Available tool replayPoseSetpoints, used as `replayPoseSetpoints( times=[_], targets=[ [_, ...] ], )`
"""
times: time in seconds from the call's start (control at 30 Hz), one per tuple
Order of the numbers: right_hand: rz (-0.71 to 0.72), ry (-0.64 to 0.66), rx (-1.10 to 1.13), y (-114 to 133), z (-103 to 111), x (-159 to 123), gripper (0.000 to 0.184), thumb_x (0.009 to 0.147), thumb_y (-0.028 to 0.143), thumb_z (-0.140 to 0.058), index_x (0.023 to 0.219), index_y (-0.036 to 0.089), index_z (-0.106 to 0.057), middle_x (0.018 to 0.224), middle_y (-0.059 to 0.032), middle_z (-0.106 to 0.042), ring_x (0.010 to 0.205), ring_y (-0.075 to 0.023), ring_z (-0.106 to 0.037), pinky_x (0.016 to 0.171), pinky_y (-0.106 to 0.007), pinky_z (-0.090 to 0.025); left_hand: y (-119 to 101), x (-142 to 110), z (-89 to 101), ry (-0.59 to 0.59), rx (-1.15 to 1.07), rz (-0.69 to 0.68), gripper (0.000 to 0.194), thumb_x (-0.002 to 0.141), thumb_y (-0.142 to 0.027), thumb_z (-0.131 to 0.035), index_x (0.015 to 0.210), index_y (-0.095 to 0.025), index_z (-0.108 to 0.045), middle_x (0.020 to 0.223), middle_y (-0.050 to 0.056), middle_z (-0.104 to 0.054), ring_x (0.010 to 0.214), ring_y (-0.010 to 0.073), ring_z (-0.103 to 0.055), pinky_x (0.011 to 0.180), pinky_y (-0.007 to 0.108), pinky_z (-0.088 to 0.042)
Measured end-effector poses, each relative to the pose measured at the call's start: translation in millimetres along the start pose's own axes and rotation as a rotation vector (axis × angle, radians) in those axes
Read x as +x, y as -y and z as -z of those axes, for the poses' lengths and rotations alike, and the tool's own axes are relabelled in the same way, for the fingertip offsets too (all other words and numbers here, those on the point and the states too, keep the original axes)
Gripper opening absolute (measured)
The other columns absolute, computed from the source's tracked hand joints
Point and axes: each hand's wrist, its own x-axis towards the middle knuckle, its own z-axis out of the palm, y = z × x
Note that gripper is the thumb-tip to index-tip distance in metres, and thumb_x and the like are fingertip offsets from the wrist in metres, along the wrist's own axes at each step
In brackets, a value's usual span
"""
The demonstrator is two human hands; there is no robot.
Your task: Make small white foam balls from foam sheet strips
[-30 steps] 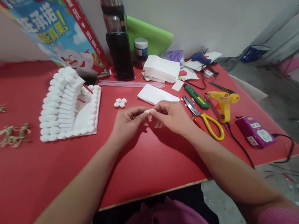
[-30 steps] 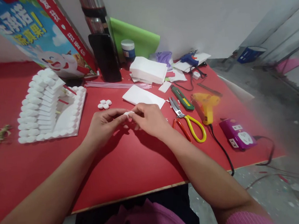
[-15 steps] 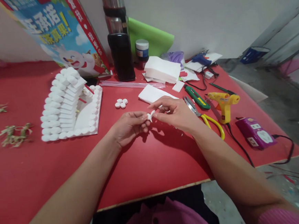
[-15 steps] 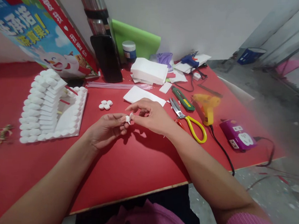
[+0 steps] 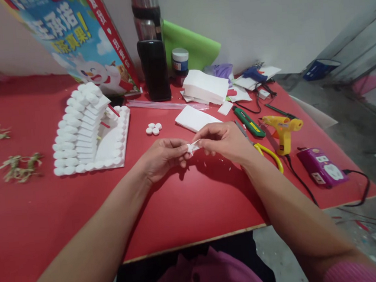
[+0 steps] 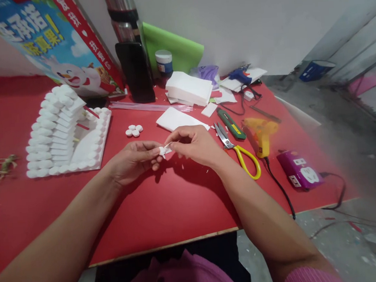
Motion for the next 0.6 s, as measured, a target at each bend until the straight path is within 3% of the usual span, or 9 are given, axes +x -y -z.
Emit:
replayPoseSetpoints(
  times=[0.2,0.3,0.43,0.6],
  targets=[
    [0.0,0.075,-0.025,-4.9,-1.4,1.8,0.032,0.08,0.023,-0.075,0.112,0.021,-0.068,0.105,-0.0035,-0.072,0.072,-0.0132,-0.065,0.061,-0.027,-0.051,-0.3,-0.9,-1.2,-0.061,0.035,-0.046,0.022,0.07,-0.025,-0.09,0.072,-0.009,-0.076,0.063,0.006,-0.066,0.049,0.0129,-0.059,0.044,0.024,-0.054],
    [0.016,0.102,-0.056,-7.2,-6.6,2.1,0.024,0.081,0.021,-0.072,0.105,0.021,-0.068,0.097,-0.0028,-0.072,0.076,-0.0142,-0.065,0.067,-0.028,-0.052,-0.6,-1.9,-1.8,-0.047,0.053,-0.048,0.023,0.071,-0.027,-0.09,0.073,-0.01,-0.076,0.065,0.006,-0.067,0.05,0.0142,-0.06,0.042,0.026,-0.055],
    [-0.004,0.083,0.014,-8.0,-10.7,2.6,0.01,0.082,0.022,-0.068,0.092,0.02,-0.067,0.083,-0.0001,-0.07,0.065,-0.0118,-0.059,0.061,-0.027,-0.048,-0.8,-3.6,-4.4,-0.045,0.069,-0.044,0.023,0.07,-0.027,-0.09,0.073,-0.009,-0.075,0.067,0.006,-0.067,0.051,0.0144,-0.06,0.042,0.027,-0.057],
    [0.022,0.094,-0.039,-4.6,-9.5,-0.2,0.01,0.081,0.021,-0.069,0.091,0.02,-0.067,0.083,0.0005,-0.07,0.069,-0.0132,-0.062,0.063,-0.027,-0.049,-0.1,-3.9,-4.4,-0.041,0.074,-0.049,0.023,0.07,-0.027,-0.09,0.073,-0.01,-0.075,0.067,0.005,-0.067,0.05,0.0139,-0.06,0.041,0.027,-0.056]
  ],
)
